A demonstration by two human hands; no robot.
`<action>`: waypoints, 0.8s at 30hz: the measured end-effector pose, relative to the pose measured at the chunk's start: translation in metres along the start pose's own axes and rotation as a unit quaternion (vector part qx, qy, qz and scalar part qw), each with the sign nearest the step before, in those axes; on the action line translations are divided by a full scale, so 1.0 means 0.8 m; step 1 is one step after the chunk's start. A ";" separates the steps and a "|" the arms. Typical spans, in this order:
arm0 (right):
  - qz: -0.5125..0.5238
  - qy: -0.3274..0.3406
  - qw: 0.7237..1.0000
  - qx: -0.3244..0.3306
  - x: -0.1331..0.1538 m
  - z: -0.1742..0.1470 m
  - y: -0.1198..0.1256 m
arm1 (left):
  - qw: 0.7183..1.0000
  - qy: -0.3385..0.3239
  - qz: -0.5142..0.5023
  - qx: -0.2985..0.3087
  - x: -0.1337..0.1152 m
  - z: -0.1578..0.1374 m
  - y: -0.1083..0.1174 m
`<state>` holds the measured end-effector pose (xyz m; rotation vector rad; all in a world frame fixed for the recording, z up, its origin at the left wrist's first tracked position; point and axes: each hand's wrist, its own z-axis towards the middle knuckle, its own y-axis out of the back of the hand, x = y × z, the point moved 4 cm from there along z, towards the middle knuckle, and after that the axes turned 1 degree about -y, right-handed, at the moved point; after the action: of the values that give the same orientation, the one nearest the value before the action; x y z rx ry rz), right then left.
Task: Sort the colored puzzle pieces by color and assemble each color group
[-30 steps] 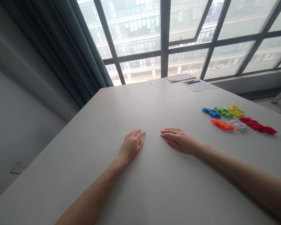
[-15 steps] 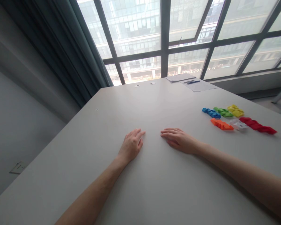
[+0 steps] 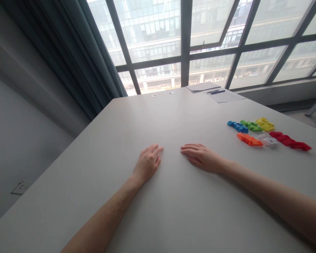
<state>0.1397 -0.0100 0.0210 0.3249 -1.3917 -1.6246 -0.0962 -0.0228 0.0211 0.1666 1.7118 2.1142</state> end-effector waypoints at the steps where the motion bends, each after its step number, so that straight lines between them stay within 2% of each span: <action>1: 0.001 0.001 1.000 -0.002 0.000 0.000 0.000 | 1.000 0.000 0.000 0.000 0.000 0.000 0.000; 20: 0.010 -0.005 1.000 -0.008 0.002 0.000 -0.001 | 1.000 0.000 -0.004 -0.009 0.000 -0.001 0.001; 24: 0.070 -0.002 0.997 0.043 -0.002 0.003 0.015 | 1.000 -0.004 -0.007 -0.010 0.000 -0.001 0.000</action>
<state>0.1446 -0.0063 0.0316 0.2681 -1.4587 -1.4550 -0.0969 -0.0234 0.0212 0.1565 1.6815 2.1173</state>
